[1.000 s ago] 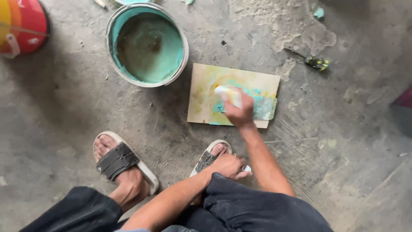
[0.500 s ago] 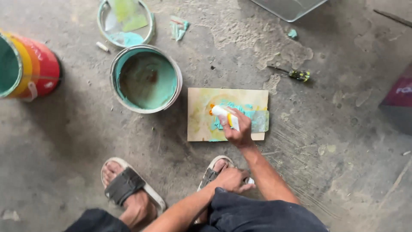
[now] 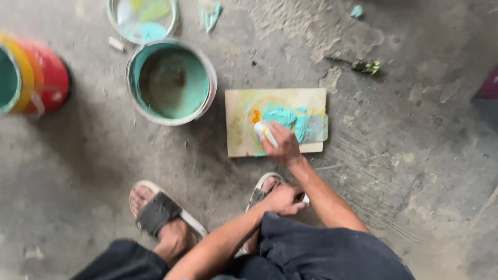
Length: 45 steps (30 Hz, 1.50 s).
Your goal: The person mixes teal paint on a wooden board using a putty knife, then adds yellow paint from a tube and blends the colors to create a green mixture. The person then applies the green paint to the edge of a wooden furniture frame.
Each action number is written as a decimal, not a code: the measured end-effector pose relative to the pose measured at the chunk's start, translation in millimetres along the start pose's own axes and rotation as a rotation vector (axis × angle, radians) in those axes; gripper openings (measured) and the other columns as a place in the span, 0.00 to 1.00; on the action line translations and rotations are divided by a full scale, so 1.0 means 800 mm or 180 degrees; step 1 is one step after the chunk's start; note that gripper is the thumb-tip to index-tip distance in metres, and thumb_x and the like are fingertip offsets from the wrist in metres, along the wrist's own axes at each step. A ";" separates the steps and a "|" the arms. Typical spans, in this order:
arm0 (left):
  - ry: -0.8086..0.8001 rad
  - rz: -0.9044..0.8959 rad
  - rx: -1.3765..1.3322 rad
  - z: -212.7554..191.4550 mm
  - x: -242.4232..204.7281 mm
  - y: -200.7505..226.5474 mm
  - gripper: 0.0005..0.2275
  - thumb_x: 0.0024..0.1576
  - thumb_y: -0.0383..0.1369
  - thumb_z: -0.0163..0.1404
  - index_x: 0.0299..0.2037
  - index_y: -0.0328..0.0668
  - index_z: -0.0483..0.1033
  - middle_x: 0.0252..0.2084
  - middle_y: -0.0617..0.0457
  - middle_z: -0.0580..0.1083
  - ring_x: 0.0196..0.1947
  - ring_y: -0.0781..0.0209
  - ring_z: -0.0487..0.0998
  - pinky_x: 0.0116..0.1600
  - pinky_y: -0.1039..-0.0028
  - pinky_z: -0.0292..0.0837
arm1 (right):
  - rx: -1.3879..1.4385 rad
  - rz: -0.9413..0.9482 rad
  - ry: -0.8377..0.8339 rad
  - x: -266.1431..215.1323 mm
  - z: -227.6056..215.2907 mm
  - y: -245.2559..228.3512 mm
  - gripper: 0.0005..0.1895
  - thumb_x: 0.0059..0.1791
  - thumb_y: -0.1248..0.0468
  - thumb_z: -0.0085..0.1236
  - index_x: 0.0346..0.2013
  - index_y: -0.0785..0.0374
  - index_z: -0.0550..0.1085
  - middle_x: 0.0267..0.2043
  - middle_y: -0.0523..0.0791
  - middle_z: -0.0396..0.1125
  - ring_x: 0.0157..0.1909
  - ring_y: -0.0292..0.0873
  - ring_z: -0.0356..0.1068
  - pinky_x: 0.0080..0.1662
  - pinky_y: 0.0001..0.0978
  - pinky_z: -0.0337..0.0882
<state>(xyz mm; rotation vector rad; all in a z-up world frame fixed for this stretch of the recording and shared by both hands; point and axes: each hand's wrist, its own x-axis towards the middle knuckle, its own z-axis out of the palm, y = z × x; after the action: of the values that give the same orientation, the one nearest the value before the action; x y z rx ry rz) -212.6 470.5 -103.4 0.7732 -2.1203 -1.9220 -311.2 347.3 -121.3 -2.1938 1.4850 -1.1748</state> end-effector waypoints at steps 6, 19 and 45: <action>0.0154 -0.0594 -0.0378 -0.019 -0.008 0.004 0.13 0.46 0.46 0.58 0.35 0.50 0.77 0.28 0.54 0.78 0.37 0.49 0.83 0.43 0.59 0.77 | 0.0247 0.0233 -0.0063 -0.001 -0.011 -0.014 0.07 0.45 0.72 0.64 0.35 0.74 0.77 0.30 0.56 0.70 0.30 0.62 0.74 0.36 0.45 0.76; 0.0152 -0.1007 -0.0009 -0.079 -0.042 0.046 0.22 0.54 0.57 0.51 0.35 0.45 0.79 0.33 0.44 0.79 0.41 0.40 0.82 0.46 0.50 0.75 | 0.0759 0.0621 0.0287 0.028 -0.037 -0.066 0.14 0.45 0.68 0.70 0.43 0.71 0.80 0.39 0.56 0.74 0.37 0.61 0.76 0.43 0.42 0.77; 0.0232 -0.0610 -0.3315 -0.156 0.002 0.145 0.15 0.56 0.32 0.62 0.50 0.31 0.80 0.26 0.39 0.78 0.23 0.56 0.82 0.16 0.81 0.70 | 0.1758 0.3303 0.1453 -0.072 -0.228 -0.138 0.12 0.46 0.66 0.58 0.38 0.74 0.77 0.16 0.54 0.65 0.14 0.38 0.58 0.16 0.25 0.59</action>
<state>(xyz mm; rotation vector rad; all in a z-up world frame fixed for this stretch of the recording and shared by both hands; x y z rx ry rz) -186.0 364.5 27.1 0.7602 -0.7579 -2.5835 -379.9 488.2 34.5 -0.6206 1.7819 -1.4251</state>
